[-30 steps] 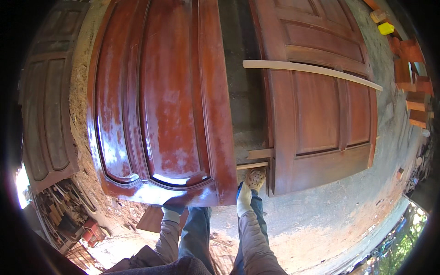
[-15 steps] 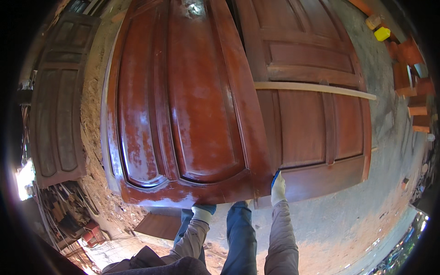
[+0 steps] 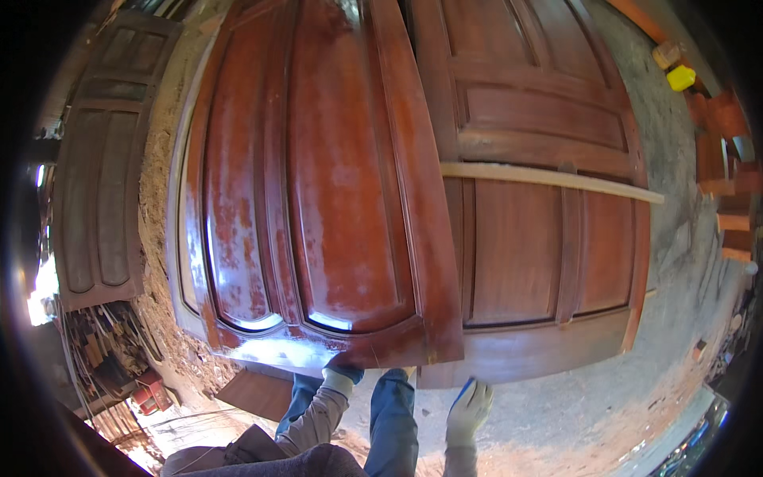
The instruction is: The person moves a wooden door in a workshop, then uses a spray gun to apply finish to two large wooden doors lying flat on the floor. The person walks around the doors to cover different sections while spraying.
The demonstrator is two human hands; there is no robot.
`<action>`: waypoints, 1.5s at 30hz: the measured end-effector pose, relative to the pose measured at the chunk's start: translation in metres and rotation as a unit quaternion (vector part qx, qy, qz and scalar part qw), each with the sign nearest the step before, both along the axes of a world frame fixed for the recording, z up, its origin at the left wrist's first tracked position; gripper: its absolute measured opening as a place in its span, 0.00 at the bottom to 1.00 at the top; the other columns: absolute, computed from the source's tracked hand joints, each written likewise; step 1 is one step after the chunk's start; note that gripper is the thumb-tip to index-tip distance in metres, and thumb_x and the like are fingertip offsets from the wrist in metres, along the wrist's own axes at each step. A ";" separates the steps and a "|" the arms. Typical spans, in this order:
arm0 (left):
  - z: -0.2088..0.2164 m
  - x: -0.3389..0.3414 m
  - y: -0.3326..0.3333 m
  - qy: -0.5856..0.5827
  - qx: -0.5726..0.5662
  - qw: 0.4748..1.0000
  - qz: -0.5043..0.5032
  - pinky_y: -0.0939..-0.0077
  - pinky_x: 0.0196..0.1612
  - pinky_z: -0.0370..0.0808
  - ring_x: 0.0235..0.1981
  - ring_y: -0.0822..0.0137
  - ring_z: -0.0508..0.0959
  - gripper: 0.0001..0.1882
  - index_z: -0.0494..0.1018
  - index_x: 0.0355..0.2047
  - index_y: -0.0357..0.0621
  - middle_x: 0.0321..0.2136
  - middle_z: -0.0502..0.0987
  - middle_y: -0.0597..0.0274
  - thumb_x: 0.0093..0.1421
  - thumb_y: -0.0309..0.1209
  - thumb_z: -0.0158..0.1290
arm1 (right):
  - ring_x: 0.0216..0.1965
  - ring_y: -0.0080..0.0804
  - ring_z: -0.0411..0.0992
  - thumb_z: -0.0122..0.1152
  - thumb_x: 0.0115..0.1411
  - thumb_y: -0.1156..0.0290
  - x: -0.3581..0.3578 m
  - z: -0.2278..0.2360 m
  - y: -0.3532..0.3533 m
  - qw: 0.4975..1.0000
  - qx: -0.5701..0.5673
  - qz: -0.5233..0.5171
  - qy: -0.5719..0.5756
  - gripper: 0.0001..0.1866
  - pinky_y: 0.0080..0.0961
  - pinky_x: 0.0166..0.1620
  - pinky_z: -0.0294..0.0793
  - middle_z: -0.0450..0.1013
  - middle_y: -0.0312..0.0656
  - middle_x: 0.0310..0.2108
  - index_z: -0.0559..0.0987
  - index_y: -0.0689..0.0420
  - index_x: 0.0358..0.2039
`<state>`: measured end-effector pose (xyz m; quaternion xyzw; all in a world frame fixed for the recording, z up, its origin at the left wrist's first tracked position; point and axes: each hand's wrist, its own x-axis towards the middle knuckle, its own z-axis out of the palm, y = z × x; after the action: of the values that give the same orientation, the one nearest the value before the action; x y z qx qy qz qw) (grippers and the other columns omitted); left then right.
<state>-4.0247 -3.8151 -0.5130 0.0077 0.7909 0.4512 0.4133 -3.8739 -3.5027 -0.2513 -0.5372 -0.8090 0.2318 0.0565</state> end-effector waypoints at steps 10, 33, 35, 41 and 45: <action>0.022 -0.017 0.043 0.084 -0.335 0.836 -0.426 0.63 0.58 0.65 0.51 0.62 0.72 0.21 0.72 0.48 0.54 0.49 0.74 0.63 0.64 0.44 0.34 | 0.25 0.42 0.67 0.44 0.65 0.61 0.021 -0.078 -0.089 0.982 -0.141 -0.103 -0.077 0.15 0.41 0.27 0.68 0.69 0.44 0.25 0.73 0.57 0.28; 0.299 -0.212 -0.170 -0.068 -0.121 0.990 -0.017 0.68 0.21 0.67 0.20 0.67 0.72 0.18 0.72 0.27 0.51 0.23 0.74 0.61 0.64 0.48 0.41 | 0.18 0.32 0.65 0.48 0.62 0.54 -0.067 0.104 -0.244 0.788 -0.577 -0.115 0.181 0.16 0.32 0.21 0.67 0.66 0.36 0.19 0.72 0.51 0.24; 0.328 -0.246 -0.177 -0.074 -0.078 0.993 0.054 0.69 0.19 0.66 0.18 0.68 0.71 0.18 0.71 0.25 0.52 0.22 0.75 0.62 0.64 0.48 0.41 | 0.17 0.31 0.65 0.48 0.61 0.53 -0.026 0.119 -0.238 0.765 -0.584 -0.174 0.210 0.16 0.31 0.20 0.67 0.66 0.35 0.18 0.72 0.50 0.24; 0.380 -0.344 -0.252 -0.334 0.122 0.881 0.312 0.69 0.16 0.65 0.16 0.62 0.68 0.23 0.71 0.35 0.48 0.25 0.75 0.55 0.60 0.54 0.41 | 0.15 0.28 0.65 0.49 0.61 0.51 0.005 0.137 -0.250 0.651 -0.634 -0.198 0.367 0.17 0.28 0.19 0.67 0.65 0.33 0.16 0.72 0.48 0.23; 0.487 -0.390 -0.154 -0.356 0.227 0.887 0.188 0.79 0.11 0.61 0.09 0.70 0.64 0.34 0.74 0.41 0.42 0.32 0.79 0.56 0.59 0.62 0.41 | 0.14 0.31 0.67 0.52 0.58 0.52 -0.013 0.131 -0.220 0.747 -0.536 -0.166 0.357 0.17 0.32 0.18 0.70 0.67 0.36 0.16 0.71 0.53 0.25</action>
<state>-4.4143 -3.9692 -0.0259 -0.2091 0.4530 0.6600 0.5617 -3.8870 -3.7230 -0.1199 -0.4827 -0.3708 0.7892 0.0816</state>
